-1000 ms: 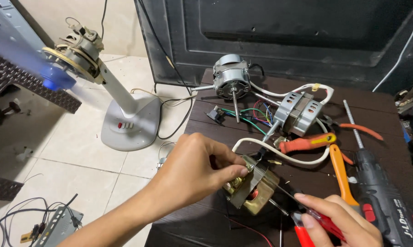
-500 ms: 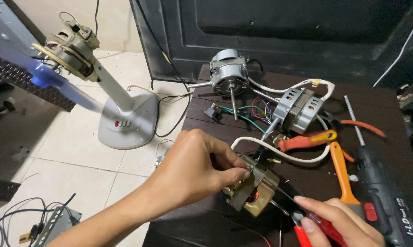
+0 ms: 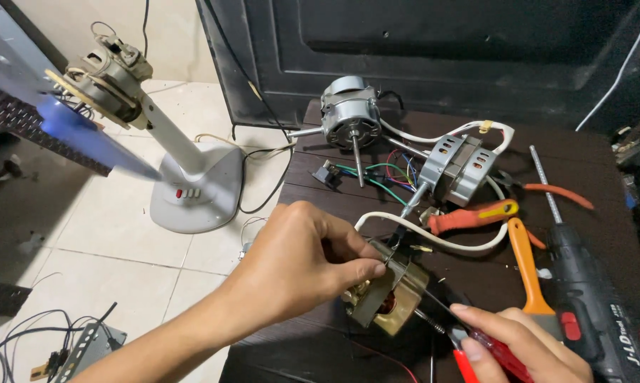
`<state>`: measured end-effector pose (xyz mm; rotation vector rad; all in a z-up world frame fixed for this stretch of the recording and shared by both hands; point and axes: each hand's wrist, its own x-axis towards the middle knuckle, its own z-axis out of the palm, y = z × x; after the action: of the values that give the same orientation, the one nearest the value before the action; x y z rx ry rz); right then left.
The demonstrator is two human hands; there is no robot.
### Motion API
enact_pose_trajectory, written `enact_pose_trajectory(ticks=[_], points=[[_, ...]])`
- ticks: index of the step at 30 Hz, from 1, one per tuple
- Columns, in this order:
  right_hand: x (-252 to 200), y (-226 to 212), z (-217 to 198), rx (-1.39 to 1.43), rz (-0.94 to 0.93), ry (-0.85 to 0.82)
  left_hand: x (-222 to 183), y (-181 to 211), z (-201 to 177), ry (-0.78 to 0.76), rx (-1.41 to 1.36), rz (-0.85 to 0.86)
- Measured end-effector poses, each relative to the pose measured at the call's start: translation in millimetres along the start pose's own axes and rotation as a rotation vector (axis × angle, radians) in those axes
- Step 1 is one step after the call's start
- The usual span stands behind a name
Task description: Wiring and assembling a transformer by stripping wires and making electrical connections using hand tools.
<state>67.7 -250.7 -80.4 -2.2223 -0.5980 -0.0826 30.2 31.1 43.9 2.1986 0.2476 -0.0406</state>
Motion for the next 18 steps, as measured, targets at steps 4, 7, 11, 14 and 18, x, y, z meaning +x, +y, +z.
enact_pose_trajectory(ticks=[4,7,11,14,18], points=[[0,-1,-1,-0.013,0.008,-0.01,-1,1,-1,0.018,-0.025,0.035],[0,2,-1,-0.033,0.026,-0.03,-1,1,-2,0.012,0.012,0.012],[1,1,-1,-0.022,0.003,-0.024,0,2,-4,-0.014,0.071,0.064],[0,-2,0,0.006,-0.007,-0.007,0,4,-5,-0.04,0.1,0.109],[-1,-1,3,0.027,-0.02,0.014,0,10,-8,-0.079,0.16,0.082]])
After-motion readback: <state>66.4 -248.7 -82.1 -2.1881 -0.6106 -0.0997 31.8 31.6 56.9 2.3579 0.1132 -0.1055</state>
